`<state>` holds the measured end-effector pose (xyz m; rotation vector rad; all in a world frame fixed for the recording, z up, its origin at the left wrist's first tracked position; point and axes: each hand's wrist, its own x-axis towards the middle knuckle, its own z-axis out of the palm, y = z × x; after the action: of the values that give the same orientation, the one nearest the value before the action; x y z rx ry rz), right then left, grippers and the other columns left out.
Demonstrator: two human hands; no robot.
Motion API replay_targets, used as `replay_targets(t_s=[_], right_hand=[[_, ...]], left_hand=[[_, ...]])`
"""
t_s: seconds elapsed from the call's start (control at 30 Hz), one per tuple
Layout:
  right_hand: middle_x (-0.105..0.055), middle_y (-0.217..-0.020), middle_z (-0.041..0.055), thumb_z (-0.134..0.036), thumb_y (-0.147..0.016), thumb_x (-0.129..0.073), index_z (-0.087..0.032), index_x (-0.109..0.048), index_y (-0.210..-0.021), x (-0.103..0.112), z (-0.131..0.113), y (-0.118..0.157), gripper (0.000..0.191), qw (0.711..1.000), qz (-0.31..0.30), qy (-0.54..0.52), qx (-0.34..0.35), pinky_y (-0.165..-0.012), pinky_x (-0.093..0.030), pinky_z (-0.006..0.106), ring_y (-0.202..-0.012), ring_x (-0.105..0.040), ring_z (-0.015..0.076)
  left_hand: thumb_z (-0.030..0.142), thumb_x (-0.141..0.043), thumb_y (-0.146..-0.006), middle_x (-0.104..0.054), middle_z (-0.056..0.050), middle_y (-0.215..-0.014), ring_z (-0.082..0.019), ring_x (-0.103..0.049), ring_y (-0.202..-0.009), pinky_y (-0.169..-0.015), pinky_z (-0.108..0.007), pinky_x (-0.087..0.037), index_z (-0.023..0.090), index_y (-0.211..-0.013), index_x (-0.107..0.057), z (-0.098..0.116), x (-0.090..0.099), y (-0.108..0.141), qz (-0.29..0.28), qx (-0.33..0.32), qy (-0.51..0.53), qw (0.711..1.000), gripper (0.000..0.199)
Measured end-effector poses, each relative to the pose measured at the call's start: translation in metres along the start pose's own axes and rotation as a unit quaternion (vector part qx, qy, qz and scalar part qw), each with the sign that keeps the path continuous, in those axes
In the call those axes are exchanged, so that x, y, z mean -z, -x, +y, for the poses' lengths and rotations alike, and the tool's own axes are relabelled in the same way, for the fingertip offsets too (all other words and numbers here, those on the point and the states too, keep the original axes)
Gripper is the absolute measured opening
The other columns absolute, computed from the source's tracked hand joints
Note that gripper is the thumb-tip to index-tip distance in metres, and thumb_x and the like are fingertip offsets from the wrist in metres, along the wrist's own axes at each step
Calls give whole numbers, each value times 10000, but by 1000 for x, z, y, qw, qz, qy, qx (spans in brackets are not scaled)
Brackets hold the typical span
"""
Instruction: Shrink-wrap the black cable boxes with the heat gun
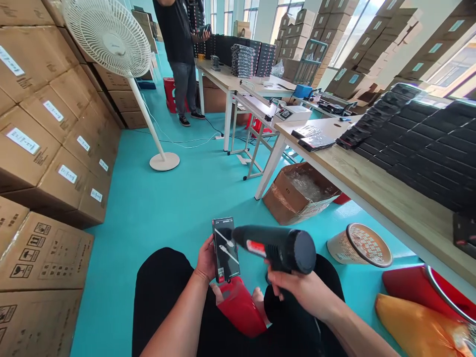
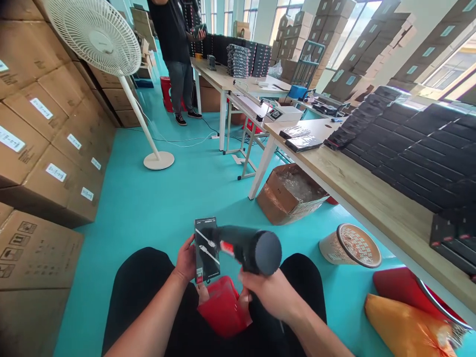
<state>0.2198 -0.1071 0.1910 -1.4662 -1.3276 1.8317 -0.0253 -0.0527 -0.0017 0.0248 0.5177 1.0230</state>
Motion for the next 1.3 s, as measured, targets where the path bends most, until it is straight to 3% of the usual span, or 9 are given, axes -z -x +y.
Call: replay_targets(t_s=[0.17, 0.33, 0.5, 0.63, 0.7, 0.8, 0.97, 1.13, 1.3], right_hand=[[-619, -594, 7, -325, -754, -688, -172, -662, -731, 7, -7, 4, 157, 991, -110, 55, -47, -562, -449, 304, -568, -556, 172], [-609, -600, -11, -332, -790, -640, -191, -649, -786, 18, -15, 1, 141, 998, 1, 58, -2, -590, -461, 308, -592, -558, 176], [-599, -557, -15, -298, -748, -669, -178, -689, -794, 23, -22, 1, 130, 986, -98, 116, -62, -540, -434, 297, -525, -547, 165], [-603, -566, -9, -310, -783, -629, -187, -640, -697, 19, -26, -1, 150, 995, -32, 95, -12, -571, -447, 298, -551, -553, 161], [-605, -545, -14, -299, -767, -647, -185, -659, -749, 20, -26, 0, 116, 992, -56, 110, -40, -548, -439, 298, -524, -548, 163], [-603, -532, -18, -277, -742, -677, -182, -681, -795, 23, -22, 6, 109, 977, -117, 145, -99, -512, -423, 292, -495, -532, 160], [-604, -592, -9, -379, -792, -635, -186, -658, -816, 13, -5, 20, 195, 995, -11, 75, -59, -580, -463, 304, -578, -562, 174], [-586, -586, 9, -332, -731, -685, -172, -636, -679, -14, 20, 31, 175, 988, -107, 50, -103, -555, -445, 297, -564, -553, 168], [-649, -713, 28, -412, -740, -778, -154, -731, -914, 2, 35, 10, 315, 974, 72, -206, -61, -531, -474, 260, -597, -563, 151]], left_hand=[[458, -493, -948, -775, -181, -1088, -345, -710, -1093, -999, -471, -518, 60, -1206, -692, 2, -5, 4, 4, -35, 26, 999, 514], [486, -502, -945, -774, -171, -1106, -344, -710, -1092, -1020, -483, -500, 67, -1259, -671, 2, -7, 5, -21, -18, 24, 999, 550], [484, -515, -931, -754, -182, -1170, -374, -677, -1160, -1043, -520, -480, 72, -1321, -636, 2, -5, 3, -43, -30, 26, 998, 580], [477, -505, -940, -758, -197, -1148, -380, -675, -1163, -1038, -529, -486, 49, -1296, -644, 3, -5, 4, -30, -12, 17, 999, 574], [473, -506, -942, -746, -190, -1192, -369, -669, -1177, -1051, -524, -480, 61, -1324, -627, 3, -6, 5, -32, -18, 22, 999, 575], [457, -506, -943, -721, -179, -1260, -353, -659, -1201, -1077, -523, -464, 88, -1370, -599, 3, -8, 6, -36, -55, 37, 997, 572], [477, -515, -933, -713, -191, -1267, -371, -661, -1192, -1059, -539, -479, 78, -1383, -586, 3, -9, 5, -32, -66, 47, 996, 605], [471, -514, -938, -741, -165, -1219, -345, -691, -1136, -1049, -530, -492, 100, -1359, -606, 5, -6, 5, -12, -100, 64, 993, 569], [479, -505, -939, -757, -183, -1168, -326, -719, -1072, -1015, -482, -513, 59, -1292, -643, 3, -3, 6, -20, -41, 47, 998, 565]])
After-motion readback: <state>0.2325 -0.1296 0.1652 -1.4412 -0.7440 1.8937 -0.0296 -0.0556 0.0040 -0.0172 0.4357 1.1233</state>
